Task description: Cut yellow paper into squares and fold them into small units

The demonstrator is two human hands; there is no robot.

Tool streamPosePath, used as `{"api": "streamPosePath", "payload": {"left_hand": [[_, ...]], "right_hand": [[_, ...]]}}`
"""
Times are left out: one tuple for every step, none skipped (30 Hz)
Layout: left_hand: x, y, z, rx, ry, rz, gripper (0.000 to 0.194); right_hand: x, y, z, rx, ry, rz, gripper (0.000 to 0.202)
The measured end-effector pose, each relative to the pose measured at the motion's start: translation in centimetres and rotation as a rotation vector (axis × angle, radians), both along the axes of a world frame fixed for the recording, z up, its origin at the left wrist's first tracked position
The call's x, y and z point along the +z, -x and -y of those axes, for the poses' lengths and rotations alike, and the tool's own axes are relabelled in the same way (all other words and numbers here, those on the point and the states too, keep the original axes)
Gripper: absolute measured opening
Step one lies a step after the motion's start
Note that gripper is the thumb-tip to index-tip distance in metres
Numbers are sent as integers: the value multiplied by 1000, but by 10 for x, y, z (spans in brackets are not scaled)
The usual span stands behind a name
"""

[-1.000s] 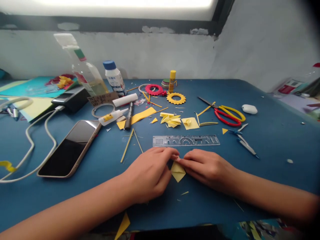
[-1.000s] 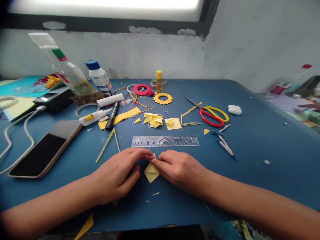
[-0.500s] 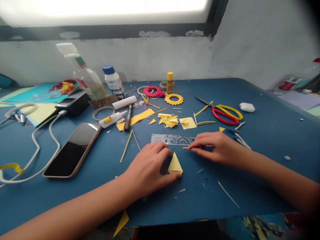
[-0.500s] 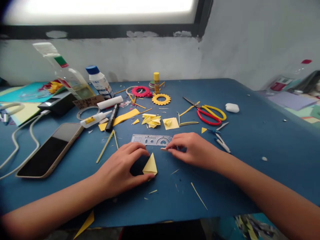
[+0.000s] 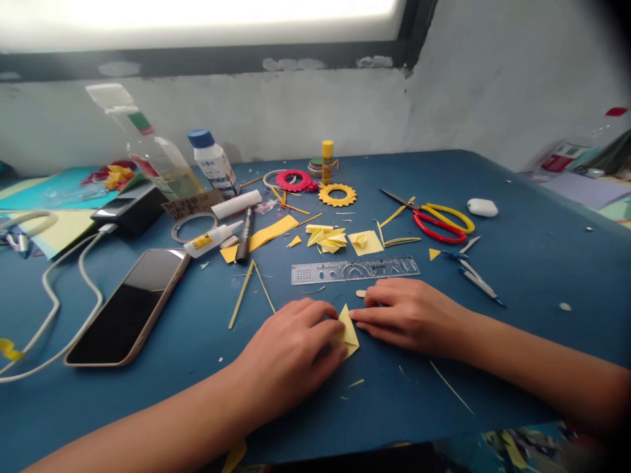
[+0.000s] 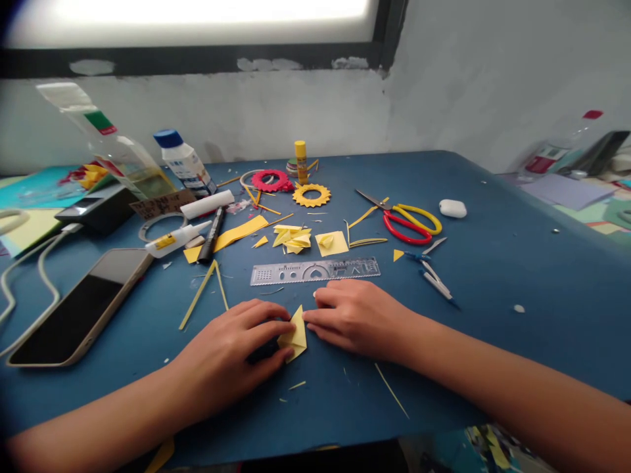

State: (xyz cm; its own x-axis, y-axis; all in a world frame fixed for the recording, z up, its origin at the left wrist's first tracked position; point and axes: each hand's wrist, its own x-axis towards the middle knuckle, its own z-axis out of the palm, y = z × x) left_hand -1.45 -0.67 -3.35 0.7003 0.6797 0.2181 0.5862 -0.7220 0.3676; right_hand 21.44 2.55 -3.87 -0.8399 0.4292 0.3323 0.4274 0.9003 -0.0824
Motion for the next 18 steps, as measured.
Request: {"api": "streamPosePath", "payload": {"left_hand": [[-1, 0, 0, -8, -4, 4, 17], [-1, 0, 0, -16, -4, 3, 17], [-2, 1, 0, -24, -2, 1, 18], [-2, 1, 0, -32, 1, -1, 18], [-2, 1, 0, -39, 4, -2, 19], [-2, 1, 0, -44, 5, -4, 19], [-2, 1, 0, -47, 6, -5, 19], [-2, 1, 0, -49, 5, -7, 19], [-2, 1, -1, -50, 1, -8, 19], [-2, 1, -1, -53, -5, -8, 19], [-3, 1, -1, -56, -14, -5, 19], [-3, 0, -1, -59, -25, 1, 19], [-4, 0, -1, -62, -36, 7, 19], [-4, 0, -1, -66, -44, 13, 18], [-5, 0, -1, -70, -49, 17, 18], [-5, 0, -1, -74, -50, 20, 18], [-5, 1, -1, -77, -48, 23, 18], [-5, 1, -1, -74, -48, 28, 17]], "right_hand": [[0, 0, 0, 0, -1, 3, 25], [-1, -1, 0, -1, -4, 7, 26], [0, -1, 0, -2, -8, 11, 26], [0, -1, 0, -2, -11, 15, 27], [0, -1, 0, -3, -13, 21, 27], [0, -1, 0, -3, -14, 28, 27], [0, -1, 0, -3, -13, 33, 28], [0, 0, 0, -2, -13, 37, 28], [1, 0, 0, -1, -13, 38, 28], [1, 0, 0, 0, -12, 41, 29], [1, 0, 0, 0, -10, 45, 29], [1, 0, 0, -1, -8, 49, 29], [1, 0, 0, -2, -4, 53, 30], [2, 0, 0, -6, 3, 58, 30], [2, 1, 0, -8, 11, 62, 29], [2, 1, 0, -10, 23, 62, 29], [2, 1, 0, -12, 37, 59, 29], [1, 1, 0, -15, 54, 51, 28]]}}
